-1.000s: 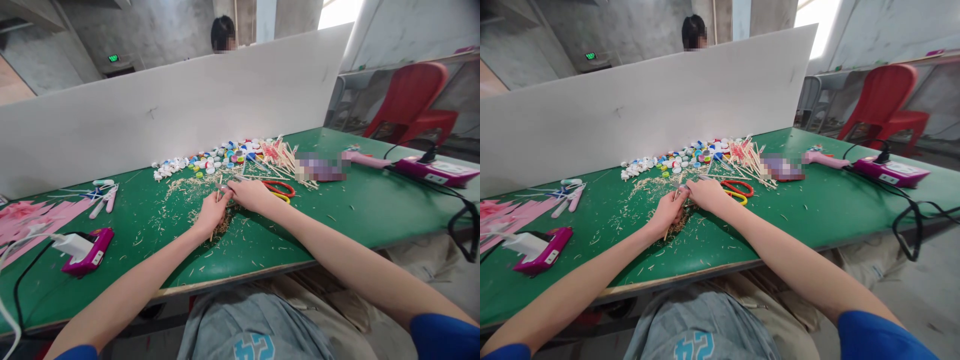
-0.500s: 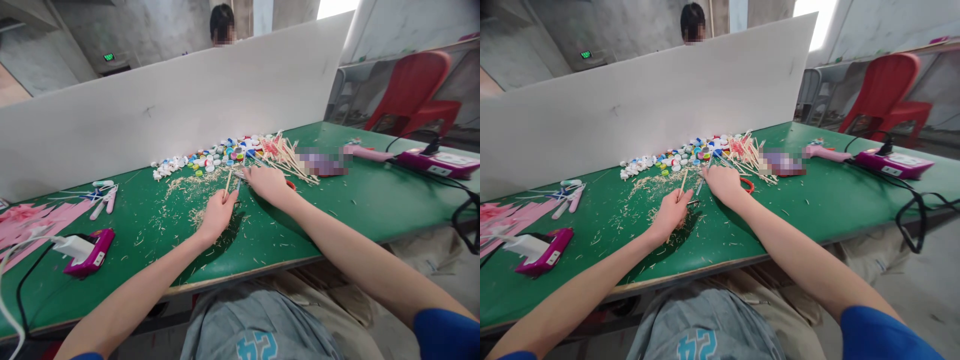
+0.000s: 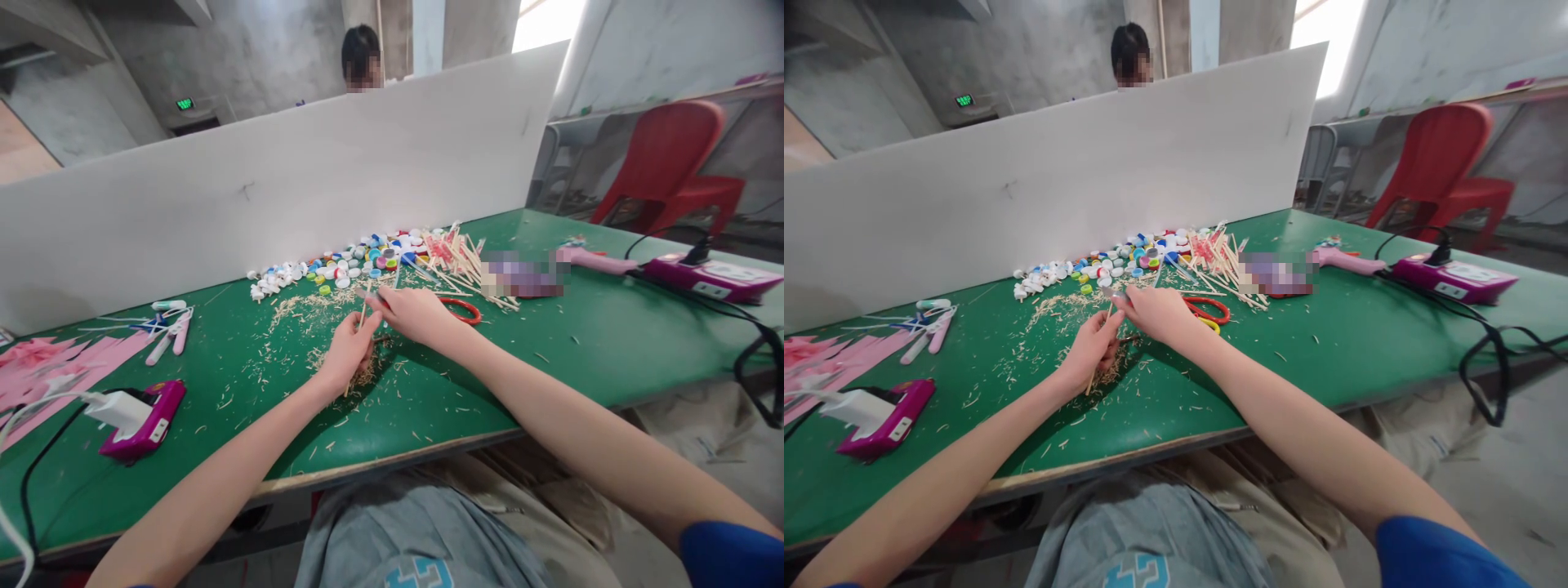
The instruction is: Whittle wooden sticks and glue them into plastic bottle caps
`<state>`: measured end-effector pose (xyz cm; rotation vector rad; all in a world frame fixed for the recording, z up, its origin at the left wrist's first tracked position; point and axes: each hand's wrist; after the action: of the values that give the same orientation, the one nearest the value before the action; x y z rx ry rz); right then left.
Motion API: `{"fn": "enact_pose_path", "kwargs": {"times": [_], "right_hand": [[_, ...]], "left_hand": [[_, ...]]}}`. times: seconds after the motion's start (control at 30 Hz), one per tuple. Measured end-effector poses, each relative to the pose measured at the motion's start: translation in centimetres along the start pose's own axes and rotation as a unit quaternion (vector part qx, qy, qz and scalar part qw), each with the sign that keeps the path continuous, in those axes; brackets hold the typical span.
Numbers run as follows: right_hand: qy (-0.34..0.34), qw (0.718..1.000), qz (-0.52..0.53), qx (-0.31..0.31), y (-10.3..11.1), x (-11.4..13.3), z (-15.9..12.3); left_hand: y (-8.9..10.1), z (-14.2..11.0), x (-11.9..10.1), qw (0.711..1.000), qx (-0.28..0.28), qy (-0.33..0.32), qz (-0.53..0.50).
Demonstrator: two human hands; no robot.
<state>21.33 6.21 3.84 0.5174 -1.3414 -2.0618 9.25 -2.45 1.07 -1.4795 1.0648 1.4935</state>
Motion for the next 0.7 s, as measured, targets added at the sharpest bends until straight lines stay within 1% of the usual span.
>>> {"fn": "enact_pose_path", "kwargs": {"times": [0.07, 0.17, 0.33, 0.47, 0.7], "right_hand": [[0.018, 1.000, 0.008, -0.001, -0.2, 0.1, -0.1], [0.050, 0.999, 0.016, -0.001, -0.3, -0.1, -0.2], [0.080, 0.996, 0.015, 0.019, 0.3, -0.1, -0.5], [0.076, 0.997, 0.009, 0.029, 0.5, 0.1, -0.6], [0.030, 0.999, -0.013, 0.043, 0.1, 1.0, -0.6]], "left_hand": [[-0.1, 0.0, 0.0, 1.000, 0.008, -0.011, 0.002], [-0.2, 0.1, 0.1, 1.000, 0.005, -0.001, -0.017], [-0.1, 0.5, 0.2, 0.999, 0.016, 0.002, -0.034], [0.1, 0.7, 0.4, 0.999, 0.015, 0.007, -0.028], [0.3, 0.8, 0.7, 1.000, -0.006, 0.010, 0.002]]}}
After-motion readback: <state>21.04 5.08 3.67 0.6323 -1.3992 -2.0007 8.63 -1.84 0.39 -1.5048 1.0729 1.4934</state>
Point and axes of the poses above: each hand's wrist, its own z-axis towards the middle knuckle, its own y-axis out of the back of the hand, x = y × z, and after that the axes turned 8 degrees about -x, right-handed
